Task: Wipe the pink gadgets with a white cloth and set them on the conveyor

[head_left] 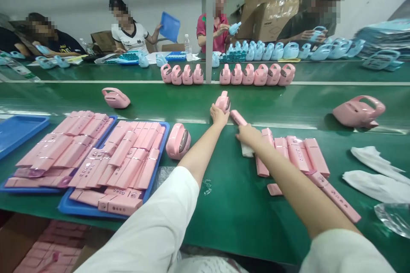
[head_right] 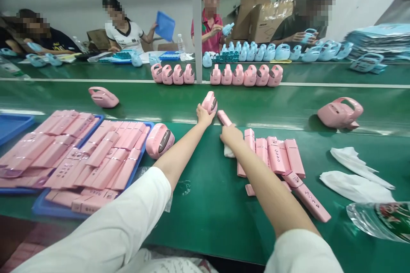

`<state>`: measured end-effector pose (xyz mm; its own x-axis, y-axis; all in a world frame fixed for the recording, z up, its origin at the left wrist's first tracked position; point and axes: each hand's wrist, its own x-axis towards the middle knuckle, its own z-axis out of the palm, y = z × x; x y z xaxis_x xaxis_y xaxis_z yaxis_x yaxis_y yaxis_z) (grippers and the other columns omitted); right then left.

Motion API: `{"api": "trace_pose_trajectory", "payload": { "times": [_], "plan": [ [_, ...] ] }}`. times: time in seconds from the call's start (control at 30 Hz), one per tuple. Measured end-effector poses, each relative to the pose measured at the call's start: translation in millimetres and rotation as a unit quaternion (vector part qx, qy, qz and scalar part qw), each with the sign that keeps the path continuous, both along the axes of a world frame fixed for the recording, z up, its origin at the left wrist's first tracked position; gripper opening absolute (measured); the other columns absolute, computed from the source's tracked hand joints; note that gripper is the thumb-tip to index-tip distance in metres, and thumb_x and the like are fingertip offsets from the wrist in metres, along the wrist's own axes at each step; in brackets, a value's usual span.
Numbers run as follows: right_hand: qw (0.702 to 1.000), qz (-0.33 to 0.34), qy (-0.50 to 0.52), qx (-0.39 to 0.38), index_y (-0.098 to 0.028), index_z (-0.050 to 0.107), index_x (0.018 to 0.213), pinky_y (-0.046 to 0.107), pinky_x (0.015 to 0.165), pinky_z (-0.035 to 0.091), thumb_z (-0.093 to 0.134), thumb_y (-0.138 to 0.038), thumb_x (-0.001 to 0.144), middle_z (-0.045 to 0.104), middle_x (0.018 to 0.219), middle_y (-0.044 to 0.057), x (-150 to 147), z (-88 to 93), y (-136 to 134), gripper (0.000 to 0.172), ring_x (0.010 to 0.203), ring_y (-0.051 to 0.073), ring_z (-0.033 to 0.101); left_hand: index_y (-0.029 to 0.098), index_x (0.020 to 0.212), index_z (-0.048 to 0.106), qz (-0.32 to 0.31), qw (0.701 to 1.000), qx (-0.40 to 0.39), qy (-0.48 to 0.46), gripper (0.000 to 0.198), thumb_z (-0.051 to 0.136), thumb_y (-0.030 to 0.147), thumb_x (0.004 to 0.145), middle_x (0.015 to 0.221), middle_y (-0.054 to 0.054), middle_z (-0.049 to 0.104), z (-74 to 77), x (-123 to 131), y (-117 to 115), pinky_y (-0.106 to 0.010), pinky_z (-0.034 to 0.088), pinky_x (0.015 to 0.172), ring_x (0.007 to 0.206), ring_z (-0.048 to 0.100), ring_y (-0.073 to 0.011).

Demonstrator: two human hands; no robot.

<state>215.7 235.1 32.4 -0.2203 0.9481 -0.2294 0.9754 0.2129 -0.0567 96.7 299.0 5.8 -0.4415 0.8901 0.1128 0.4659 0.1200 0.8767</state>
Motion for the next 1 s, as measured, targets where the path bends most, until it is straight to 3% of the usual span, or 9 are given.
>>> {"api": "trace_pose_trajectory", "payload": {
  "times": [0.13, 0.27, 0.37, 0.43, 0.5, 0.6, 0.7, 0.87, 1.0],
  "plan": [
    [0.999, -0.010, 0.045, -0.005, -0.009, 0.054, 0.132, 0.041, 0.091, 0.050, 0.055, -0.031, 0.090, 0.057, 0.128, 0.024, -9, -0.5, 37, 0.047, 0.114, 0.033, 0.061, 0.006, 0.143, 0.026, -0.054, 0.998, 0.008, 0.023, 0.080, 0.066, 0.012, 0.075, 0.148, -0.026, 0.037, 24.5, 1, -34, -0.038, 0.028, 0.118, 0.142, 0.035, -0.0300],
    [0.994, 0.025, 0.105, -0.002, -0.008, 0.055, 0.132, 0.035, 0.094, 0.049, 0.058, -0.036, 0.088, 0.061, 0.127, 0.019, -9, 7.6, 23, 0.052, 0.118, 0.031, 0.059, 0.015, 0.139, 0.035, -0.133, 0.971, 0.148, 0.137, 0.064, 0.061, 0.023, 0.081, 0.144, -0.017, 0.045, 57.1, -16, -116, -0.042, 0.027, 0.119, 0.141, 0.036, -0.0279],
    [0.986, 0.050, 0.153, -0.045, -0.012, 0.060, 0.127, 0.025, 0.078, 0.053, 0.066, -0.035, 0.083, 0.070, 0.112, 0.011, -1, 17.2, -4, 0.050, 0.099, 0.024, 0.067, 0.018, 0.135, 0.038, -0.054, 0.952, 0.190, 0.234, 0.055, 0.056, 0.030, 0.085, 0.146, -0.015, 0.043, 67.7, -44, -186, -0.050, 0.020, 0.120, 0.146, 0.026, -0.0314],
    [0.973, 0.057, 0.189, -0.120, -0.014, 0.069, 0.113, 0.022, 0.064, 0.052, 0.068, -0.026, 0.078, 0.073, 0.092, 0.004, 5, 21.4, -22, 0.037, 0.080, 0.019, 0.068, 0.016, 0.138, 0.033, 0.018, 0.956, 0.137, 0.259, 0.064, 0.060, 0.032, 0.083, 0.148, -0.019, 0.038, 62.6, -66, -219, -0.055, 0.021, 0.118, 0.146, 0.024, -0.0348],
    [0.959, 0.048, 0.222, -0.172, -0.013, 0.073, 0.103, 0.021, 0.058, 0.049, 0.065, -0.016, 0.076, 0.072, 0.080, 0.002, 10, 21.6, -37, 0.029, 0.071, 0.018, 0.066, 0.011, 0.139, 0.029, 0.061, 0.966, 0.048, 0.245, 0.071, 0.064, 0.031, 0.080, 0.146, -0.025, 0.038, 51.2, -85, -234, -0.055, 0.027, 0.115, 0.143, 0.030, -0.0376],
    [0.944, 0.013, 0.295, -0.148, -0.012, 0.071, 0.111, 0.024, 0.063, 0.052, 0.057, -0.013, 0.079, 0.073, 0.088, 0.005, 14, 14.8, -53, 0.035, 0.077, 0.019, 0.067, 0.012, 0.125, 0.044, 0.078, 0.977, -0.043, 0.195, 0.042, 0.053, 0.027, 0.088, 0.127, -0.022, 0.057, 35.9, -103, -235, -0.050, 0.043, 0.103, 0.124, 0.053, -0.0341],
    [0.909, -0.031, 0.409, -0.070, -0.015, 0.065, 0.123, 0.032, 0.080, 0.056, 0.053, -0.018, 0.083, 0.071, 0.111, 0.008, 18, 5.0, -63, 0.041, 0.098, 0.023, 0.067, 0.019, 0.100, 0.054, 0.085, 0.979, -0.043, 0.181, 0.015, 0.046, 0.029, 0.091, 0.100, -0.013, 0.066, 32.5, -107, -238, -0.043, 0.050, 0.087, 0.096, 0.064, -0.0289],
    [0.828, -0.100, 0.551, 0.031, -0.013, 0.059, 0.127, 0.039, 0.095, 0.052, 0.044, -0.024, 0.088, 0.067, 0.122, 0.011, 3, -8.2, -98, 0.043, 0.113, 0.025, 0.063, 0.021, 0.096, 0.053, -0.017, 0.987, -0.002, 0.159, 0.017, 0.047, 0.036, 0.091, 0.082, -0.004, 0.063, 31.6, -95, -276, -0.034, 0.048, 0.072, 0.077, 0.061, -0.0227],
    [0.828, -0.023, 0.553, 0.086, -0.012, 0.054, 0.132, 0.039, 0.107, 0.044, 0.037, -0.029, 0.092, 0.059, 0.134, 0.012, -36, -24.8, -153, 0.047, 0.125, 0.022, 0.055, 0.020, 0.100, 0.056, -0.081, 0.985, 0.037, 0.145, 0.029, 0.046, 0.046, 0.092, 0.092, -0.007, 0.065, 17.6, -85, -295, -0.034, 0.047, 0.075, 0.086, 0.062, -0.0226]
  ]
}}
